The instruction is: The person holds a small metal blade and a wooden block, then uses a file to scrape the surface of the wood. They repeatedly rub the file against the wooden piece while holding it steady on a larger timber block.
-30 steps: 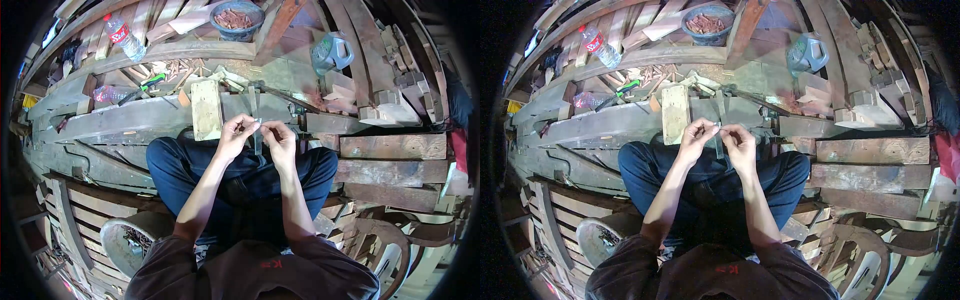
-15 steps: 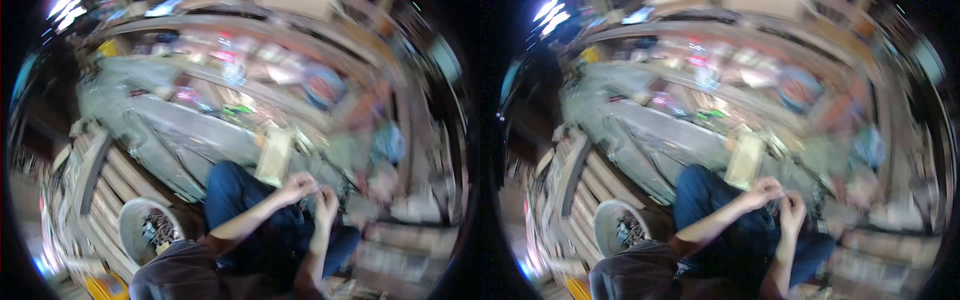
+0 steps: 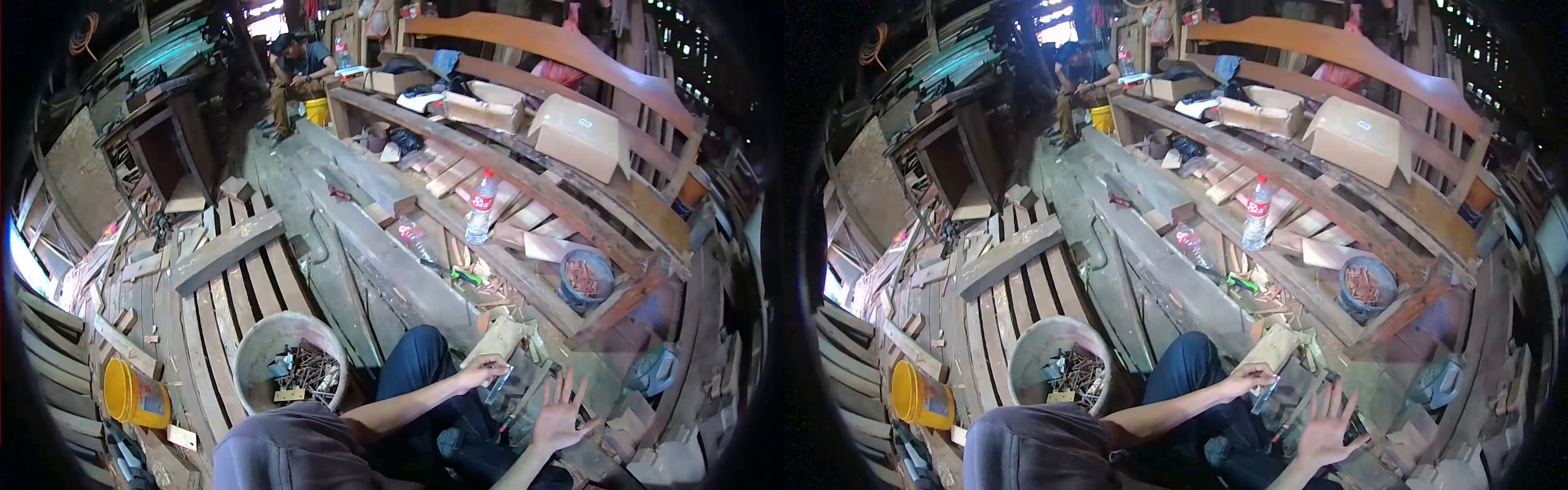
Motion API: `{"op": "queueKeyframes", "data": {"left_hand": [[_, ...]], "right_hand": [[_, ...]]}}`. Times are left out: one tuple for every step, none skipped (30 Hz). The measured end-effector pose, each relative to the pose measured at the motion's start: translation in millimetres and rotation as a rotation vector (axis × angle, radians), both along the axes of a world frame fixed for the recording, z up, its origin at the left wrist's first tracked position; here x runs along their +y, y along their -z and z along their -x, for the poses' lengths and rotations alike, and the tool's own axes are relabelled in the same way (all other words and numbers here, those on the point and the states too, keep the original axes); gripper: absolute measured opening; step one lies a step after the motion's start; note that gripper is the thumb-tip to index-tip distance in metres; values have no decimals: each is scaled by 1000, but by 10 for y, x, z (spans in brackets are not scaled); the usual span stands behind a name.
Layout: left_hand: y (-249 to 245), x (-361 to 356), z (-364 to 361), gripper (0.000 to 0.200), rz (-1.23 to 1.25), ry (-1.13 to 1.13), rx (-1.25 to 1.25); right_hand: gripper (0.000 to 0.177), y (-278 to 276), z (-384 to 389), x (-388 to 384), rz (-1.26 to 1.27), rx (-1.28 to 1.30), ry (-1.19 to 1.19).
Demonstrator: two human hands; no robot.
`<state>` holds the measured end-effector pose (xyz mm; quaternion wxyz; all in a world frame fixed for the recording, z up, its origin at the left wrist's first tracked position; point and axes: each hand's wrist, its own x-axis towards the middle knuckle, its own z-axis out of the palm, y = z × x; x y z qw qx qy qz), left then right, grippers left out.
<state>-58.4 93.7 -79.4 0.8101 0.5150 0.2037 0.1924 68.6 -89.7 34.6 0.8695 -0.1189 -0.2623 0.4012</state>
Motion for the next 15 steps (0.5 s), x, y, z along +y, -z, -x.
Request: {"op": "queueKeyframes", "data": {"left_hand": [[-59, -6, 4, 12, -22, -6, -16], [-113, -17, 12, 12, -42, -14, -32], [-204, -27, 29, 13, -38, -4, -24], [-300, -34, 43, 13, -67, 11, -40], [-388, -41, 55, 13, -95, 24, -57], [-457, -42, 61, 13, -121, 38, -75], [-523, -50, 65, 14, -140, 54, -82], [-587, -65, 59, 14, -146, 46, -88], [-634, -93, 51, 14, -150, 41, -92], [-681, -115, 61, 14, -153, 40, -90], [-672, -97, 63, 13, -158, 69, -76], [-671, -128, 53, 12, -143, 53, -76], [-657, -128, 50, 12, -140, 21, -65], [-678, -166, 60, 12, -129, 13, -47], [-727, -202, 79, 11, -96, 28, -34]], "right_hand": [[98, -75, 36, 15, -17, 54, 17], [98, -146, 55, 17, -43, 26, 16], [98, -216, 68, 19, -68, -3, 13], [99, -286, 80, 18, -92, -31, 10], [99, -358, 88, 9, -121, -40, 8], [100, -402, 97, -4, -141, -37, 22], [100, -441, 104, -26, -158, -35, 36], [100, -484, 99, -46, -173, -34, 50], [101, -549, 97, -65, -187, -35, 56], [101, -600, 102, -79, -200, -29, 66], [101, -641, 112, -99, -210, -19, 84], [101, -684, 114, -107, -225, -17, 69], [101, -721, 103, -102, -235, -13, 67], [100, -754, 89, -157, -235, -3, 89], [101, -847, 130, -176, -247, 75, 90]]}}
